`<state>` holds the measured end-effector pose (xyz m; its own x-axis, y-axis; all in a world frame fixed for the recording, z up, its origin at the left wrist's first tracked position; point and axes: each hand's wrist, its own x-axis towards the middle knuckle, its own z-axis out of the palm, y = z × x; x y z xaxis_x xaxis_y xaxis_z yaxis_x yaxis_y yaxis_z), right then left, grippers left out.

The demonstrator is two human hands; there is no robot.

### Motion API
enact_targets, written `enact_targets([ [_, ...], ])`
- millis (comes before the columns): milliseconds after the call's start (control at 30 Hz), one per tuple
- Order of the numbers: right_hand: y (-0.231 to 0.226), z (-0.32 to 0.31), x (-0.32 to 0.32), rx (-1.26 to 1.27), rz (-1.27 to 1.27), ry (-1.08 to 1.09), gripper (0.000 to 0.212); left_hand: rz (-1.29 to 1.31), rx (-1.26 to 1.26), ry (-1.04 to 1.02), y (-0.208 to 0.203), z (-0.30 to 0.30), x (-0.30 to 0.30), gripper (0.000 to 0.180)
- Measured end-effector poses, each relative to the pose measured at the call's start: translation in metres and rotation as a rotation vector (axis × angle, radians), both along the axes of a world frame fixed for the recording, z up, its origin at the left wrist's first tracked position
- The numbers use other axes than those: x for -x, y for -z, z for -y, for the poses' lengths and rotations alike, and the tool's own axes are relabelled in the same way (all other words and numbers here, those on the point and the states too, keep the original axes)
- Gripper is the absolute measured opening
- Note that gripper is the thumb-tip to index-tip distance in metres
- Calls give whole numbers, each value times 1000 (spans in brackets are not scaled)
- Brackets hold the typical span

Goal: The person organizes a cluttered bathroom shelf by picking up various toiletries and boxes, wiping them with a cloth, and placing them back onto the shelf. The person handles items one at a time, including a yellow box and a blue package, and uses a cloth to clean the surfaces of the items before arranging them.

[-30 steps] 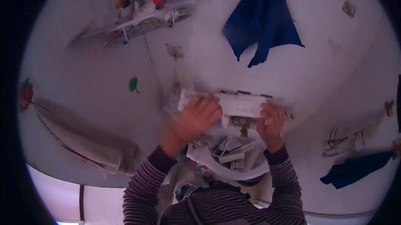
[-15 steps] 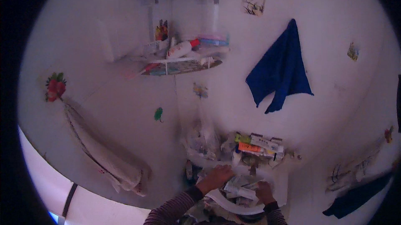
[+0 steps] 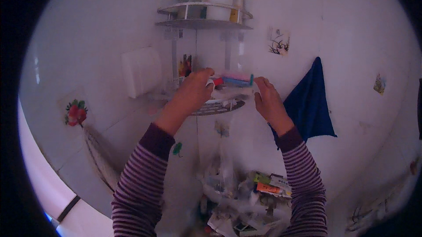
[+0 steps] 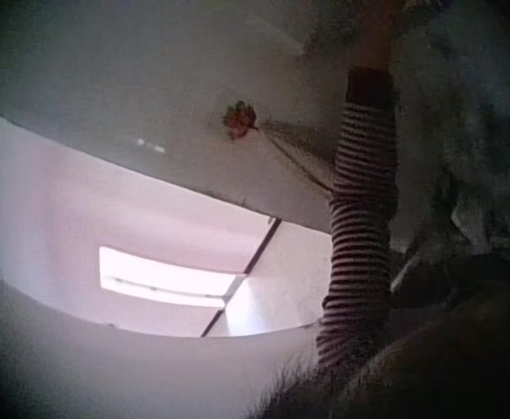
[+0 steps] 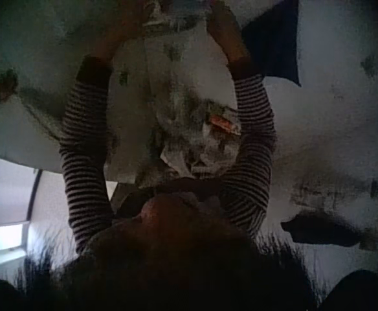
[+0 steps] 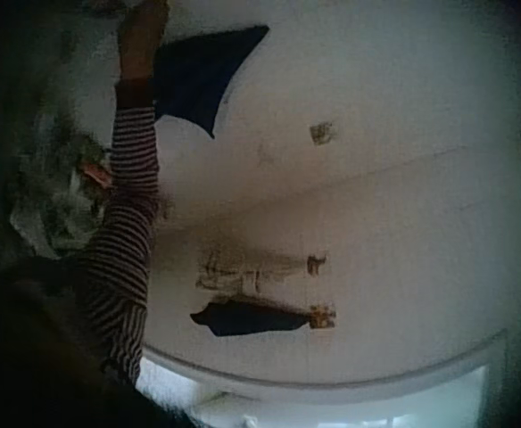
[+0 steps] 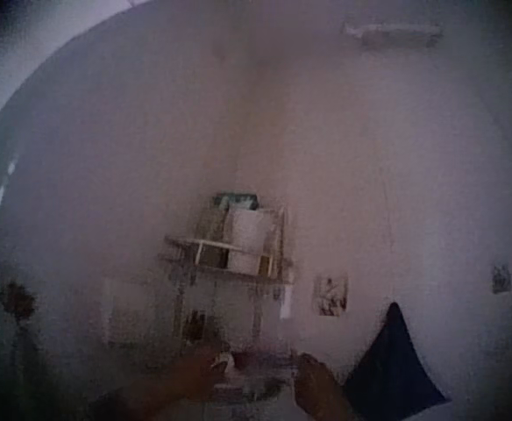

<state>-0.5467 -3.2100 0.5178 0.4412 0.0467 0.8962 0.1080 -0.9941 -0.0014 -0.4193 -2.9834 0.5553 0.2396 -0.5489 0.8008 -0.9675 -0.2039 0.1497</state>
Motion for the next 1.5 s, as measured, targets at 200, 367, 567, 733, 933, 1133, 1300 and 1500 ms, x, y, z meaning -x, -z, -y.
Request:
enact_targets([
  [200,-6,9,-62,-146,-13,-77,48,-134,-275,-233,13,30,-73,56],
  [367,-8,28,-64,-184,-24,-78,54,-269,-491,-187,7,51,-80,76],
  [567,-16,34,-56,-53,-257,-103,70,-113,-438,-203,20,61,-94,74],
  [733,-32,14,-42,-144,-482,-152,71,-215,-445,-120,18,64,-87,62],
  [933,-26,10,-37,56,-288,-193,47,-109,-209,-101,19,60,-94,51],
  [1133,-29,-1,-34,187,-204,-174,16,-121,-206,-196,10,51,-85,53],
  [1300,-29,-10,-40,268,-150,-41,11,-159,-183,-229,11,53,-79,51],
  [1500,-24,-19,-40,381,-75,-14,13,-72,-121,-182,17,49,-85,48],
])
